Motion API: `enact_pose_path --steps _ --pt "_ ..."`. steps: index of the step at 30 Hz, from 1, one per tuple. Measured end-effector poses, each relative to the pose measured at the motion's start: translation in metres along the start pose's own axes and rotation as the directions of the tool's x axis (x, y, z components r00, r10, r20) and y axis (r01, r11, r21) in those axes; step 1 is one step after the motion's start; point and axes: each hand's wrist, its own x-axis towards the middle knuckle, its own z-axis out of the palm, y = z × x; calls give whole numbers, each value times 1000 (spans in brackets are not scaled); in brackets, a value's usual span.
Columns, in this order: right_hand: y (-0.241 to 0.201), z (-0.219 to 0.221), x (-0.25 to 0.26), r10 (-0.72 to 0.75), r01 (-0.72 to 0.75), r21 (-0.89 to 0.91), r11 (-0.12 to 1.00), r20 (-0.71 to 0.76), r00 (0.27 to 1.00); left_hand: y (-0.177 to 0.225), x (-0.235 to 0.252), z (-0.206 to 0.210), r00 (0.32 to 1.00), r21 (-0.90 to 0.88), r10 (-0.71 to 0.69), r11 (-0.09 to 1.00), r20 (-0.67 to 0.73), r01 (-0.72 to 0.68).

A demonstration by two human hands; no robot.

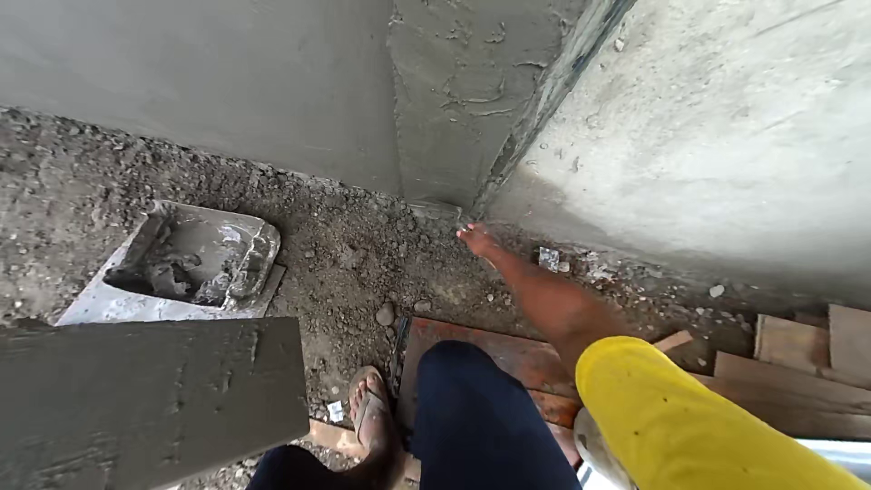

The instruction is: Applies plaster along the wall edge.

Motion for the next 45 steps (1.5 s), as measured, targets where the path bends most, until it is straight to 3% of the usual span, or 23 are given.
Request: enact_pose_path --steps 3,5,11,13,17,20,23,26,28,31,36,39,45 --pt "-29 -25 -17 -35 35 68 997 0 999 11 -6 20 996 -15 -20 1000 -91 19" --pt "-52 -50 -34 -64 62 119 991 11 998 6 -4 16 999 -47 -19 999 -47 17" --pt "-105 -149 -111 -176 176 331 927 -32 984 26 -3 60 998 -141 -36 990 -55 28" --pt "-120 -183 -138 -222 224 370 901 -50 974 37 -3 83 990 -189 -72 981 -121 49" --pt "-133 -229 -179 -292 331 435 837 -157 943 19 12 92 995 -322 -27 947 -92 -4" --pt "-117 -234 -193 -337 447 374 812 -323 884 45 -2 117 987 -345 -80 938 -141 26" --pt "-75 -210 -182 -380 476 187 860 -389 839 70 -16 129 985 -300 -110 952 -135 65" --pt "-22 -154 -148 -351 362 -15 932 -292 890 72 -20 136 985 -353 -120 933 -124 70" --pt "-1 -120 -126 -244 225 -128 966 -167 955 57 -12 131 990 -389 -108 919 -91 65" --pt "14 -97 -101 -95 77 -187 979 -91 991 20 9 115 997 -393 -80 917 -11 69" --pt "-1 -129 -110 -100 94 -51 994 -126 987 16 10 117 997 -379 -74 923 -1 68" --pt "-27 -179 -144 -190 203 72 977 -157 969 15 12 122 996 -371 -84 925 19 85" --pt "-70 -269 -209 -201 235 230 944 -163 966 12 20 137 996 -454 -87 887 26 89"
